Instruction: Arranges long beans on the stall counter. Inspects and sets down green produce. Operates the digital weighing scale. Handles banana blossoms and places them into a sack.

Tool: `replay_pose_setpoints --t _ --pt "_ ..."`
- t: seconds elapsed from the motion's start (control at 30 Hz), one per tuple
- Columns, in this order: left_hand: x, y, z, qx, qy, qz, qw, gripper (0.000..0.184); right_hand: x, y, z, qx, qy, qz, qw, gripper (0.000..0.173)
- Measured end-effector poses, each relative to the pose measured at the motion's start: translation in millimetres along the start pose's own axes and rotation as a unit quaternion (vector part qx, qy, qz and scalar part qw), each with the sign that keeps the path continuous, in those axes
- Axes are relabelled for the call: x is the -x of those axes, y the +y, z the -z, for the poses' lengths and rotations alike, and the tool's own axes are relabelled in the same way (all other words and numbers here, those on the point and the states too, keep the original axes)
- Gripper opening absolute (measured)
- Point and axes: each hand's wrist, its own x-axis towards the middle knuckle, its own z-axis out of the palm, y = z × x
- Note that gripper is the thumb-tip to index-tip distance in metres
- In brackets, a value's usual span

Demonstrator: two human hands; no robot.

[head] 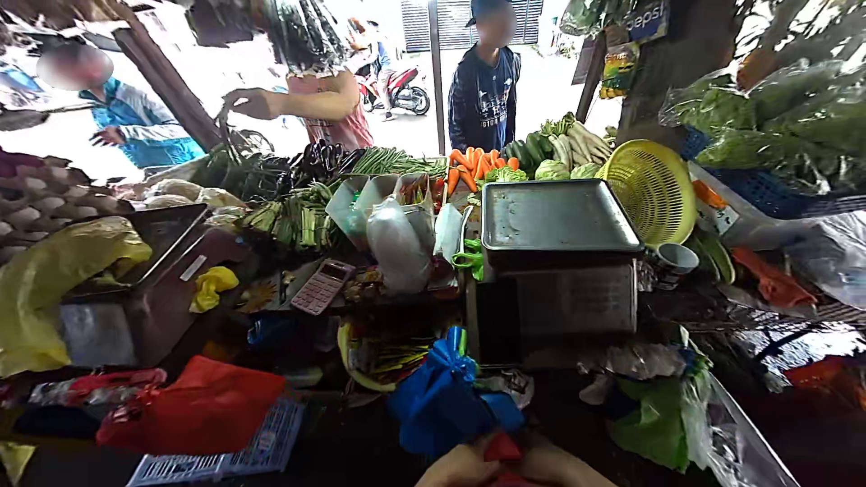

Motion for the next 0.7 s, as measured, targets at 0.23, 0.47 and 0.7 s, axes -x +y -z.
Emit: replay_pose_setpoints --t 0.23,0.47,0.7 --pt "-56 -71 -74 -0.086 0.003 -0.013 0.996 0.049 9 23 -34 0.154 -0.093 -0.035 0.983 0.036" --pt "20 33 -18 -0.031 0.141 -0.150 0.978 0.025 98 -64 61 0.165 0.117 0.120 0.972 0.027" --pt "81 72 26 0.230 0.167 -0.269 0.920 0.022 106 -122 96 0.137 0.380 0.329 0.854 0.019"
